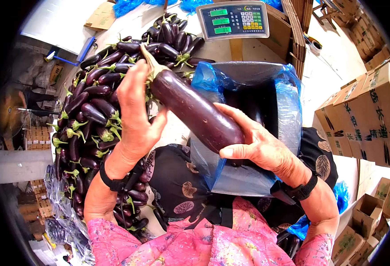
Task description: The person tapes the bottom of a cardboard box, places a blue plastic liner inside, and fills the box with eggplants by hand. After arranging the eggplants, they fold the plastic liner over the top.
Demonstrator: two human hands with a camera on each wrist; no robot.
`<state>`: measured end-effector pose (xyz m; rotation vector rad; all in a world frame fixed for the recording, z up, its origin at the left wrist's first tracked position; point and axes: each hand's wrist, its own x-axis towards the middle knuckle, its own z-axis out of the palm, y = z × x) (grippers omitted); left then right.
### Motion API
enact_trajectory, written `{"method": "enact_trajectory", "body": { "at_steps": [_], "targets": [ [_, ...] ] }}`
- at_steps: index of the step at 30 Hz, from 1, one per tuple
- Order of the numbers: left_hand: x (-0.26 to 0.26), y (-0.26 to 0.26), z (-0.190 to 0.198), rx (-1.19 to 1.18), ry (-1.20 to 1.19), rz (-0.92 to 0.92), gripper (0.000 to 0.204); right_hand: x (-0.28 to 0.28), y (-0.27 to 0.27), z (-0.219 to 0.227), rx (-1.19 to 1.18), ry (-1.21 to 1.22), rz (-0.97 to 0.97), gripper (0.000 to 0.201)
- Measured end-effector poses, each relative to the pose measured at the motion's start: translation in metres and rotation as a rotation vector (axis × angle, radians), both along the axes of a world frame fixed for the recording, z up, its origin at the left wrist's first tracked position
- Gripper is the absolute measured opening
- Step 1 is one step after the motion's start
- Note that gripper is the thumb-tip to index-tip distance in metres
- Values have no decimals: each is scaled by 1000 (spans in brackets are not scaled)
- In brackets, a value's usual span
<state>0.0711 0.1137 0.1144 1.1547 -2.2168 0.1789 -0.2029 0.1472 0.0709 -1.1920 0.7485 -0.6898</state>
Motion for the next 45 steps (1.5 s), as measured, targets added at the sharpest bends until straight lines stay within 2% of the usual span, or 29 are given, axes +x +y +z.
{"method": "enact_trajectory", "body": {
  "at_steps": [2, 3, 4, 6, 7, 8, 9, 12, 14, 18, 20, 23, 25, 27, 28, 29, 30, 31, 32, 33, 34, 35, 36, 37, 38, 40, 43, 44, 45],
  "targets": [
    [0, 5, 0, 386, 646, 4, 91, 0, -2, 2, 52, -70, 9, 103],
    [-2, 8, 13, 593, 827, -33, 85, 2, -1, -2, 37, -84, 1, 104],
    [-2, 5, 14, 805, 1102, -83, 70, 3, -1, -3, 22, -96, -3, 104],
    [3, -6, 15, 1157, 1275, -108, 52, 6, 1, -4, -112, -3, 26, 103],
    [-6, -7, 14, 1177, 1280, -79, 38, 8, 2, -10, -214, 46, 42, 102],
    [-4, -9, 9, 1150, 1198, -46, 40, 8, 3, -13, -315, 95, 54, 102],
    [-3, -13, 8, 1169, 1153, -71, 44, 8, 4, -14, -313, 77, 70, 101],
    [-6, -20, 11, 1173, 1125, -204, 47, 0, -1, -13, -213, -25, 98, 99],
    [-1, -22, 18, 1154, 1131, -298, 48, -6, -5, -2, -93, -2, 138, 88],
    [28, -25, 14, 1007, 1183, -361, 49, -7, 1, -18, 42, 194, 93, 62],
    [49, -18, 14, 905, 1125, -299, 45, -4, 3, -17, -51, 260, 85, 53],
    [103, 10, 11, 804, 1017, -53, 44, -3, 8, -16, -66, 286, 78, 47],
    [144, 44, -1, 761, 902, 166, 41, 0, 9, -18, -44, 312, 92, 46],
    [185, 94, -35, 772, 830, 360, 37, 5, 11, -16, 64, 355, 130, 46],
    [198, 125, -58, 795, 864, 416, 34, 6, 11, -16, 117, 372, 140, 46],
    [212, 158, -81, 863, 701, 519, 37, 7, 8, -14, 141, 434, 189, 47],
    [226, 195, -114, 999, 683, 608, 36, 8, 7, -19, 132, 452, 203, 47],
    [239, 240, -157, 1057, 567, 646, 40, 11, 6, -20, 137, 473, 213, 46],
    [231, 281, -176, 1169, 467, 747, 50, 14, 4, -21, 141, 494, 220, 46],
    [224, 324, -201, 1110, 265, 738, 62, 15, 3, -26, 137, 536, 203, 46],
    [236, 390, -259, 1217, 418, 671, 69, 17, 1, -29, 133, 577, 216, 48],
    [211, 408, -247, 1332, 481, 757, 77, 20, -3, -32, 127, 616, 227, 49],
    [208, 455, -280, 1301, 337, 732, 78, 22, -5, -35, 119, 656, 238, 50],
    [189, 459, -272, 1477, 446, 845, 68, 23, -8, -40, 94, 668, 254, 55],
    [171, 466, -257, 1484, 482, 877, 52, 25, -10, -44, 87, 681, 270, 55],
    [162, 533, -326, 1687, 598, 699, 39, 26, -13, -50, 72, 705, 290, 57],
    [135, 525, -294, 1699, 710, 646, 34, 22, -11, -58, 91, 651, 290, 57],
    [147, 539, -317, 1680, 704, 610, 33, 21, -10, -60, 101, 641, 293, 57],
    [168, 562, -359, 1660, 700, 575, 32, 12, -15, -67, 107, 605, 357, 56]
  ]
}}
